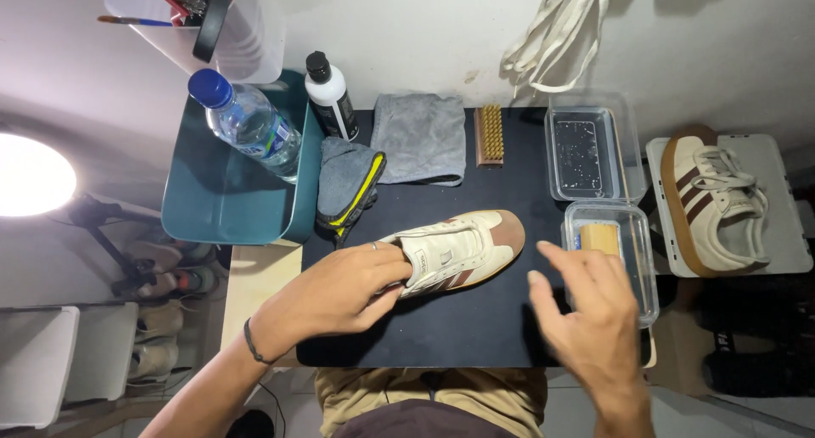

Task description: The person pours a cleaning liquid into a container of water, dips a brush into the solution, and scrubs the sole of a sneaker. The person continues to scrub the shoe's sole with the brush throughout the video.

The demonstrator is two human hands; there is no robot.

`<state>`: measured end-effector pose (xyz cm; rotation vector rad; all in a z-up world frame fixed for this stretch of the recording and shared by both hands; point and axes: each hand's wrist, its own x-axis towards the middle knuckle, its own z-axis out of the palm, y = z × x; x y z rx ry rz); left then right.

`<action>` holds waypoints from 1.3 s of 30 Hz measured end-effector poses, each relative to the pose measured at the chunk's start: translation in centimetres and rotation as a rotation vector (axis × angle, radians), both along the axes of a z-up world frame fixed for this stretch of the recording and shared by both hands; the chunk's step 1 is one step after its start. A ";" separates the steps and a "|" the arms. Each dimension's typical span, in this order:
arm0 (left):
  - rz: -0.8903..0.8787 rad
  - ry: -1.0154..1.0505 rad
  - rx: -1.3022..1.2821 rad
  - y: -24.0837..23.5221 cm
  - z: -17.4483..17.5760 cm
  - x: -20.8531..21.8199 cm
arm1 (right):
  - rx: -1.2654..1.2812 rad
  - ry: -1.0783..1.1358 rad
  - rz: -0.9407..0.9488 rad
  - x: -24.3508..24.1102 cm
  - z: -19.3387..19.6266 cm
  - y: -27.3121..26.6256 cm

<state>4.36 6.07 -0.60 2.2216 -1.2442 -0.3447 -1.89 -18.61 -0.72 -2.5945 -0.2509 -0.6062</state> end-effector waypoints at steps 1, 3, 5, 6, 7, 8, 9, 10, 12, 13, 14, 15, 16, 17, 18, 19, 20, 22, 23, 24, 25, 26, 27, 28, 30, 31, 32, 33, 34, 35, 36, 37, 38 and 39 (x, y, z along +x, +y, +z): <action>0.001 0.001 -0.001 -0.1 0.1 -0.2 | -0.001 0.001 0.001 0.2 -0.3 0.6; 0.023 -0.054 0.185 -0.1 0.2 -0.5 | -0.046 0.190 0.141 0.7 -1.0 1.9; 0.008 -0.186 0.203 0.0 -0.9 -0.9 | -0.044 0.285 0.139 1.3 -2.0 2.3; -0.010 -0.311 0.219 0.0 -1.5 -1.2 | -0.043 0.385 0.136 1.5 -2.5 2.6; -0.006 -0.316 0.221 0.0 -1.4 -1.2 | -0.043 0.380 0.139 1.6 -2.4 2.6; -0.017 -0.307 0.164 0.0 -1.4 -1.3 | 0.017 0.449 0.151 1.8 -2.3 2.6; -0.025 -0.297 0.107 0.0 -1.3 -1.3 | 0.075 0.519 0.166 2.0 -2.1 2.7; -0.019 -0.301 0.108 0.3 -0.2 -1.2 | 0.073 0.515 0.172 2.2 -1.6 2.6; 0.091 0.018 -0.138 0.5 1.9 -1.0 | 0.227 0.416 0.262 2.4 -0.7 2.2; 0.095 0.017 -0.139 0.8 2.3 -0.8 | 0.225 0.416 0.267 2.5 -0.1 2.1; 0.193 0.261 -0.211 1.0 2.7 -0.6 | 0.301 0.385 0.302 2.6 0.5 2.1; 0.289 0.509 -0.281 1.3 3.1 -0.5 | 0.377 0.357 0.334 2.7 1.1 2.1; 0.292 0.513 -0.281 1.4 2.0 -0.5 | 0.377 0.361 0.336 2.6 1.0 2.2; 0.415 0.762 -0.365 1.5 0.9 -0.3 | 0.318 0.271 0.343 2.7 0.8 2.3; 0.540 1.010 -0.451 1.7 -0.1 -0.1 | 0.259 0.180 0.350 2.9 0.7 2.5; 0.546 1.010 -0.451 1.6 -0.7 0.0 | 0.261 0.182 0.355 3.3 0.6 2.6; 0.556 1.186 -0.590 1.4 -1.4 0.1 | 0.178 0.154 0.313 3.6 0.5 2.7; 0.571 1.363 -0.733 1.4 -2.6 -0.2 | 0.097 0.132 0.277 3.7 0.1 2.9; 0.629 1.428 -0.801 1.3 -3.0 -0.3 | 0.121 0.208 0.266 3.9 0.0 2.9; 0.686 1.492 -0.870 1.3 -3.3 -0.4 | 0.144 0.285 0.254 4.1 -0.1 3.0; 0.691 1.492 -0.874 1.2 -3.6 -0.8 | 0.143 0.287 0.259 4.0 0.0 3.2; 0.759 1.462 -0.967 1.1 -3.9 -1.2 | 0.195 0.364 0.236 4.0 0.1 3.4; 0.827 1.426 -1.059 1.0 -4.2 -1.5 | 0.247 0.441 0.212 4.0 0.2 3.6; 0.831 1.425 -1.063 0.7 -3.8 -2.0 | 0.245 0.442 0.217 4.0 0.0 3.8; 1.127 0.810 -0.861 0.0 -3.0 -2.8 | 0.308 0.459 0.119 4.0 -0.2 4.1; 1.131 0.808 -0.866 0.0 -2.8 -3.2 | 0.306 0.459 0.125 4.0 -0.4 4.2; 1.057 0.631 -0.876 0.0 -2.5 -3.6 | 0.322 0.464 0.106 4.1 -0.5 4.2; 0.977 0.458 -0.878 -0.1 -2.2 -4.0 | 0.339 0.471 0.083 4.1 -0.5 4.2; 0.979 0.458 -0.880 0.0 -2.7 -4.0 | 0.337 0.472 0.085 4.2 -0.3 4.1; 0.833 0.393 -0.843 0.2 -3.1 -4.1 | 0.342 0.488 0.097 4.3 -0.1 4.0; 0.688 0.328 -0.802 0.4 -3.5 -4.1 | 0.347 0.504 0.109 4.5 0.1 4.0; 0.685 0.330 -0.803 0.6 -3.1 -4.2 | 0.346 0.504 0.106 4.6 0.1 3.9; 0.629 0.314 -0.754 0.8 -2.8 -4.2 | 0.335 0.519 0.137 4.7 0.1 3.7; 0.575 0.299 -0.706 1.0 -2.5 -4.3 | 0.322 0.536 0.169 4.7 0.1 3.4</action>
